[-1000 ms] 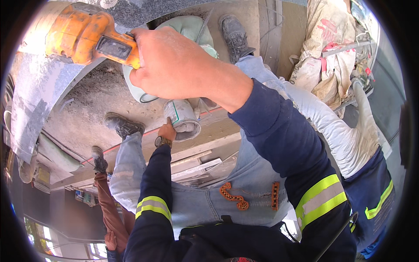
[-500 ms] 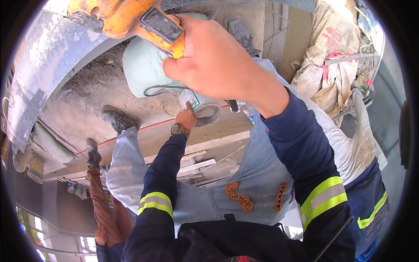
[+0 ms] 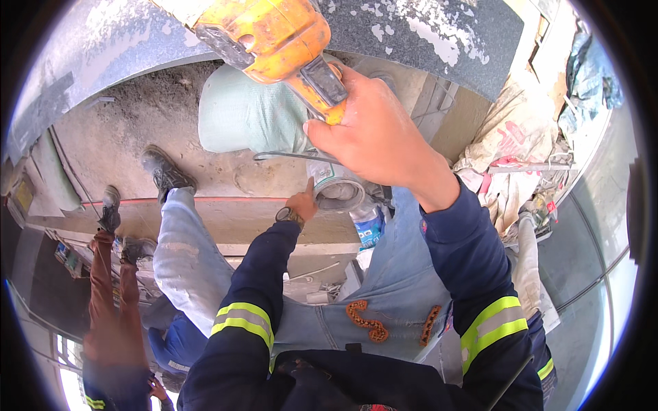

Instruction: The person kneels on the ground and uses an angle grinder to smooth the edge of a large stone slab. They hold the tool with both hands and move it along the slab's edge, generating dust.

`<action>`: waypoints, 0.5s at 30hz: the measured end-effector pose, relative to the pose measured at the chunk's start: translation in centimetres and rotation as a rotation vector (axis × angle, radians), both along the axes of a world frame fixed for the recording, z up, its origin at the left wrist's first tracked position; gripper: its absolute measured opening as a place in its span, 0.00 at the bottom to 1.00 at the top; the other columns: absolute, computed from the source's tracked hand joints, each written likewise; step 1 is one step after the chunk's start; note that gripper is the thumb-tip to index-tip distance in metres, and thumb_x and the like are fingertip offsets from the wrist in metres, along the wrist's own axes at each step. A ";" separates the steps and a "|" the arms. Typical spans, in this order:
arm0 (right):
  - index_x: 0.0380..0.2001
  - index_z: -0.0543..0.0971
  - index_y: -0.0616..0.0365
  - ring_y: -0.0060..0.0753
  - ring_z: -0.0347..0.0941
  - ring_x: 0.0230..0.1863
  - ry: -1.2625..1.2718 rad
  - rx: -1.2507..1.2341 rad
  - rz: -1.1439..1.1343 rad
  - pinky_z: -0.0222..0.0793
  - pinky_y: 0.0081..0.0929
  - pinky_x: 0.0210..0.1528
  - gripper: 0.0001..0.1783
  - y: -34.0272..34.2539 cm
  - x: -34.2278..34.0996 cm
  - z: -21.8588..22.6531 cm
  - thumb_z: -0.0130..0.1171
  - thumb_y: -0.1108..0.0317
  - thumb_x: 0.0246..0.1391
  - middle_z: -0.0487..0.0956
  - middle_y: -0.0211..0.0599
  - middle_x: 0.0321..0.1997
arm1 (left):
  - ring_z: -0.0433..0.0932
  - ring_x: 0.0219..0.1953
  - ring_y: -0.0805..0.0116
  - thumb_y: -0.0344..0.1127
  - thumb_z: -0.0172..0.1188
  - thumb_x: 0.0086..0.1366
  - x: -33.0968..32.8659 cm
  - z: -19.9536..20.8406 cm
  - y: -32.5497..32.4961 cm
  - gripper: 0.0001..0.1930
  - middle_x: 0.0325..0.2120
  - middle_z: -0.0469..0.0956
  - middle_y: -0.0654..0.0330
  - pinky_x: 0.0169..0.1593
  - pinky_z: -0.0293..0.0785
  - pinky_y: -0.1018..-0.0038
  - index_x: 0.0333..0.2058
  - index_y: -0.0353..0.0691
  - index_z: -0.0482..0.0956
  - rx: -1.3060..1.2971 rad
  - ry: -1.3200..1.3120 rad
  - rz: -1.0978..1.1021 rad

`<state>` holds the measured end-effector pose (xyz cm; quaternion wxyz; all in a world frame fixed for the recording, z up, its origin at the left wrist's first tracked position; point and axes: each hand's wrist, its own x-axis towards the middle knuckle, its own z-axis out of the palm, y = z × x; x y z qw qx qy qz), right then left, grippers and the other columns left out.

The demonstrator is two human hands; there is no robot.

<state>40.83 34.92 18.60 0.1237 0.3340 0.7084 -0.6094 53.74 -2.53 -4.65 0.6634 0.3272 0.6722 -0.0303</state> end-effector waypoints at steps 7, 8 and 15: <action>0.41 0.75 0.71 0.67 0.76 0.30 -0.081 0.062 0.085 0.72 0.47 0.37 0.20 2.0 -2.7 1.5 0.60 0.67 0.47 0.77 0.62 0.25 | 0.84 0.40 0.42 0.49 0.71 0.46 -1.5 -1.7 8.5 0.45 0.37 0.84 0.40 0.45 0.82 0.53 0.64 0.42 0.69 0.350 -0.078 -0.086; 0.43 0.75 0.71 0.65 0.77 0.30 -0.098 0.082 0.101 0.72 0.46 0.37 0.22 2.4 -3.1 1.5 0.61 0.67 0.47 0.78 0.61 0.25 | 0.84 0.41 0.42 0.50 0.71 0.44 -1.6 -2.5 10.4 0.42 0.37 0.84 0.40 0.46 0.82 0.54 0.60 0.41 0.75 0.263 -0.143 -0.154; 0.48 0.74 0.74 0.51 0.77 0.25 -0.064 0.128 0.173 0.72 0.42 0.35 0.27 4.7 -1.5 -1.5 0.63 0.67 0.47 0.78 0.54 0.23 | 0.84 0.41 0.42 0.45 0.69 0.49 -1.1 -3.2 11.1 0.25 0.35 0.84 0.40 0.46 0.81 0.54 0.42 0.31 0.81 0.432 -0.238 -0.284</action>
